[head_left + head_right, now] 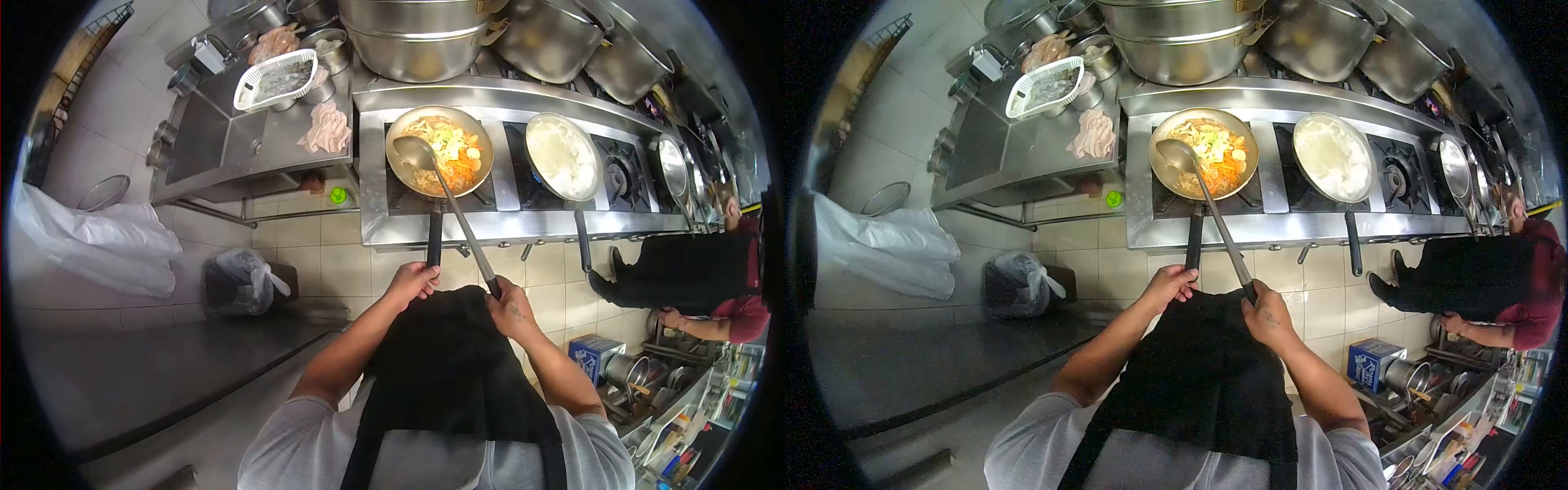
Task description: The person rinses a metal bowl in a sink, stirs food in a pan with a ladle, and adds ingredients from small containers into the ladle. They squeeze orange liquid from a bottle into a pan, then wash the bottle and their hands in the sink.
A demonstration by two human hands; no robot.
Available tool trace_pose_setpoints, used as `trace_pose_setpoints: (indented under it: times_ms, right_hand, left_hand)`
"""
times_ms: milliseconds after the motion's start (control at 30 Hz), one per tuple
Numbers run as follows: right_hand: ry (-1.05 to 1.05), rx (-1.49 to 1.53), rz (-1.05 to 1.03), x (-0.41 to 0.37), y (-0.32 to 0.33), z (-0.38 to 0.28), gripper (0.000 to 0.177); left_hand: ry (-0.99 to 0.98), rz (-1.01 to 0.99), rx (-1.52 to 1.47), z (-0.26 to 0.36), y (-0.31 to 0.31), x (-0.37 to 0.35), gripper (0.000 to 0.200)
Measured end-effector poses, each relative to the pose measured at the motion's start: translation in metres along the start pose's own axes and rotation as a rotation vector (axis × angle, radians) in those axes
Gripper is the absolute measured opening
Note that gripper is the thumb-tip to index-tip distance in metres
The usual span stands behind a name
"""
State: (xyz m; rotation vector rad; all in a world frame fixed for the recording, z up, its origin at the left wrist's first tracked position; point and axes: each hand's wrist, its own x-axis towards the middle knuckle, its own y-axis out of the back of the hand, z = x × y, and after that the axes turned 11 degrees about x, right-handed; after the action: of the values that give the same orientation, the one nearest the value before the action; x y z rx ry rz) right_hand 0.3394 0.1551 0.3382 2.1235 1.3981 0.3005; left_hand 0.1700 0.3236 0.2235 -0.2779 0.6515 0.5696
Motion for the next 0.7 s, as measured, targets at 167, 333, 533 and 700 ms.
trace_pose_setpoints:
  times_ms: [167,333,533,700]
  right_hand:
    - [-0.581,0.53,-0.206,0.02,0.005,-0.033,0.022]
    - [-0.155,0.098,-0.025,0.005,0.023,-0.001,0.019]
    - [-0.647,0.442,-0.268,-0.019,0.062,-0.038,0.017]
    - [-0.231,0.041,-0.094,-0.007,0.053,0.006,0.018]
  left_hand:
    - [-0.02,0.002,0.014,-0.001,0.001,0.0,0.03]
    - [-0.01,0.0,0.021,-0.005,0.003,0.0,0.03]
    - [-0.022,-0.003,-0.007,-0.007,0.003,0.003,0.029]
    - [-0.018,0.008,-0.001,-0.007,0.004,0.002,0.03]
